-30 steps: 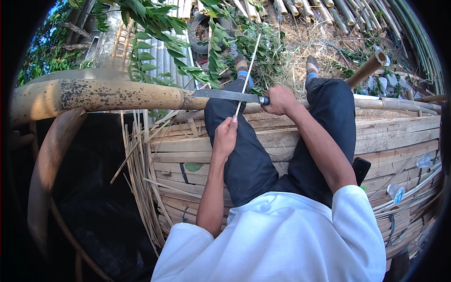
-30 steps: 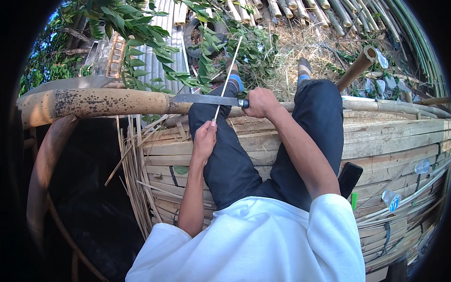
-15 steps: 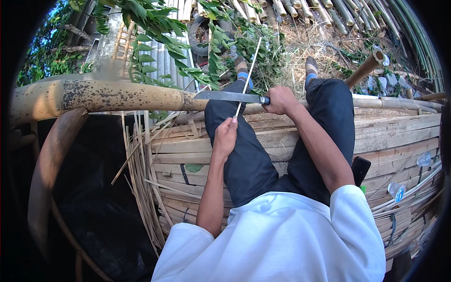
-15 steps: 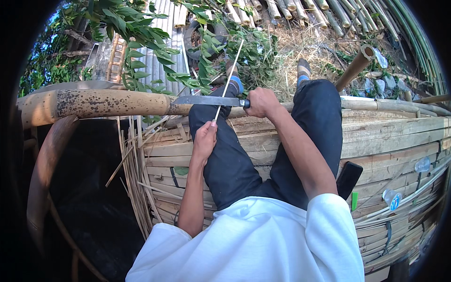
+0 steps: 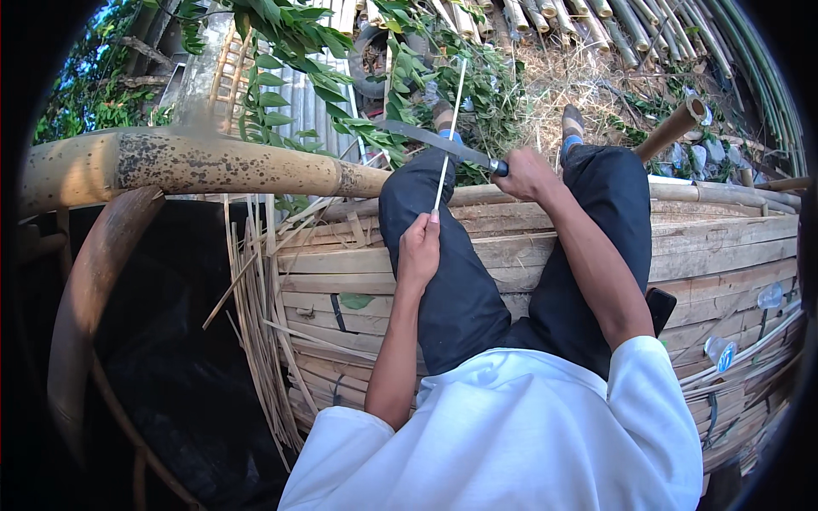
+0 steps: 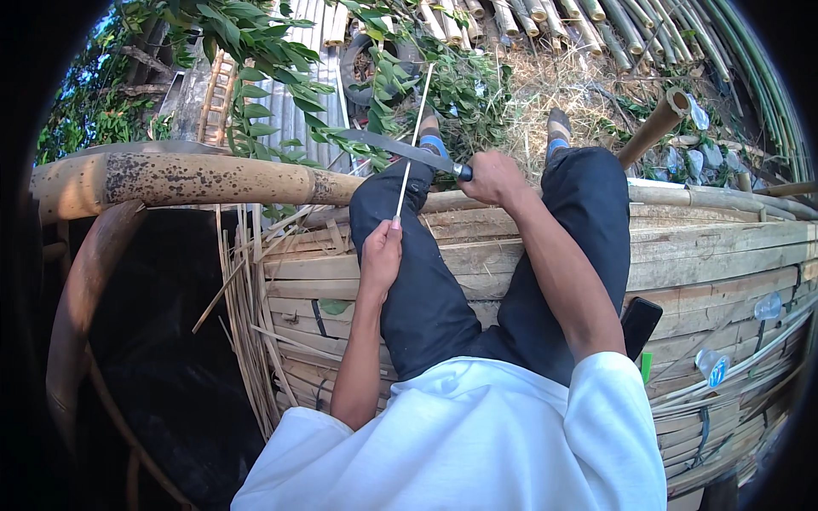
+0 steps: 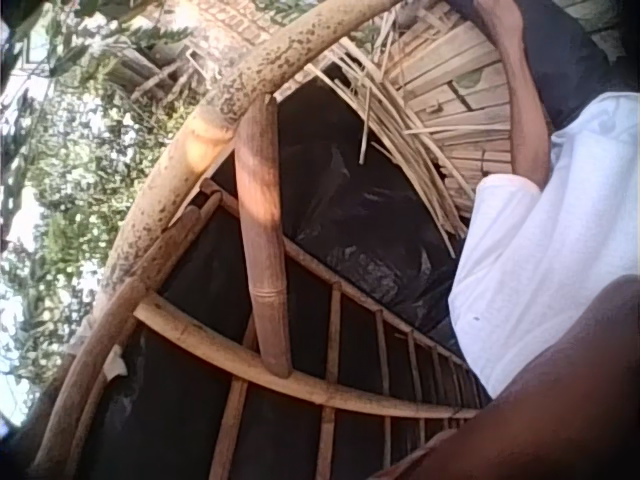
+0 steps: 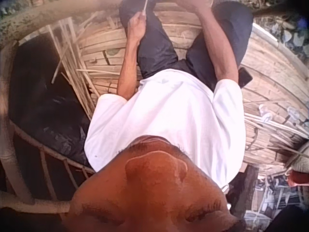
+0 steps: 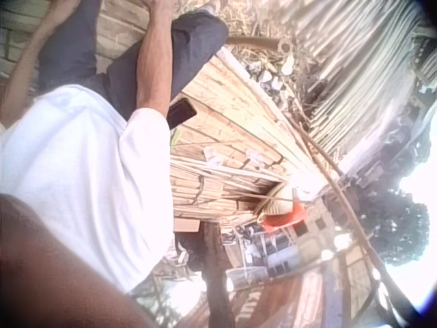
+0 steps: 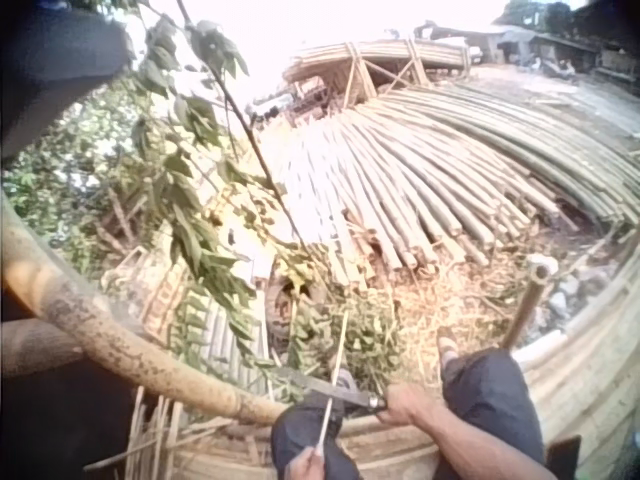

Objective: The person shaves a thin bamboo stick using a machete while sitting on a bamboo platform.

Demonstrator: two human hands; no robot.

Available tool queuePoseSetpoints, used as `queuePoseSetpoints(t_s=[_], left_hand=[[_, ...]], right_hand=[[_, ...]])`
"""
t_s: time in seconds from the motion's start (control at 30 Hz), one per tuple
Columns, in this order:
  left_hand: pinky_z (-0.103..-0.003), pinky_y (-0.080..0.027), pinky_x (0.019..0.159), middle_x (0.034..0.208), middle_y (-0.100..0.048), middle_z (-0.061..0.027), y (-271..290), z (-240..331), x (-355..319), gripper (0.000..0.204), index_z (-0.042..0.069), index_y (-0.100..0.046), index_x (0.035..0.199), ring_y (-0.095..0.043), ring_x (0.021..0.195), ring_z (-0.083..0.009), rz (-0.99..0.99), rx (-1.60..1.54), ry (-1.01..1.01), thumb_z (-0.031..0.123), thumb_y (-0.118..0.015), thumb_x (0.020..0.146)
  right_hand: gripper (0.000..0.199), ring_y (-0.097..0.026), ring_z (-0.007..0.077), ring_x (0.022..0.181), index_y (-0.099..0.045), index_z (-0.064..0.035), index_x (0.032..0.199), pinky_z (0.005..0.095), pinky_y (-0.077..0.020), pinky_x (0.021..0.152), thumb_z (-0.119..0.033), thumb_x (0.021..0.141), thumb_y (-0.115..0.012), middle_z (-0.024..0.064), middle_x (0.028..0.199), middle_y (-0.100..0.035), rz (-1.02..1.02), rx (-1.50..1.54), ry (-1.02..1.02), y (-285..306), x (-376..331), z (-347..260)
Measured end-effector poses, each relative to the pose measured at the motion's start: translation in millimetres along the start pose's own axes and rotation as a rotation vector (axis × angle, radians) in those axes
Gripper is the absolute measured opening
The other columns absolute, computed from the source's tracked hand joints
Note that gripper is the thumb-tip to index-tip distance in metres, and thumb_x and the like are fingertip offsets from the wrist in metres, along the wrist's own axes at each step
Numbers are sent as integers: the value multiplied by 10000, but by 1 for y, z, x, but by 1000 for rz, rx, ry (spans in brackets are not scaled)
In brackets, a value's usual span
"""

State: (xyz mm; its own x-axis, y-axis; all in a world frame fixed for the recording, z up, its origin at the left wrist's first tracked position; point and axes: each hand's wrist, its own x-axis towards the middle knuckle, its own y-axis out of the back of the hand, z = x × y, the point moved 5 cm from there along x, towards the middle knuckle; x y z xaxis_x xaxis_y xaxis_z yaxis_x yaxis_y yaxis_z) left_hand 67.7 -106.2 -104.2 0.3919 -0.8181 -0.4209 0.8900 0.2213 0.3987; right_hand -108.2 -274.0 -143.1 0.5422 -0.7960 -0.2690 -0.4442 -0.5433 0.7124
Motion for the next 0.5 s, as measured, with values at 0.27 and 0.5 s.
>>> queuePoseSetpoints(t_s=[0.27,0.5], left_hand=[[-358,-354,529,588,-392,-107,-3,10,3,382,-20,-475,796,-369,548,-155,25,199,-118,295,-436,1009],[-262,-294,490,594,-377,41,1,8,3,370,26,-473,751,-326,554,-53,-103,25,-12,276,-432,1020]], right_hand=[[234,-643,392,719,-693,-77,689,471,-522,707,-294,698,-605,210,699,-645,-46,-47,201,-19,-10,-24],[220,-642,386,699,-693,-93,677,468,-525,698,-297,685,-610,199,677,-642,-29,-61,186,-21,-7,-17]])
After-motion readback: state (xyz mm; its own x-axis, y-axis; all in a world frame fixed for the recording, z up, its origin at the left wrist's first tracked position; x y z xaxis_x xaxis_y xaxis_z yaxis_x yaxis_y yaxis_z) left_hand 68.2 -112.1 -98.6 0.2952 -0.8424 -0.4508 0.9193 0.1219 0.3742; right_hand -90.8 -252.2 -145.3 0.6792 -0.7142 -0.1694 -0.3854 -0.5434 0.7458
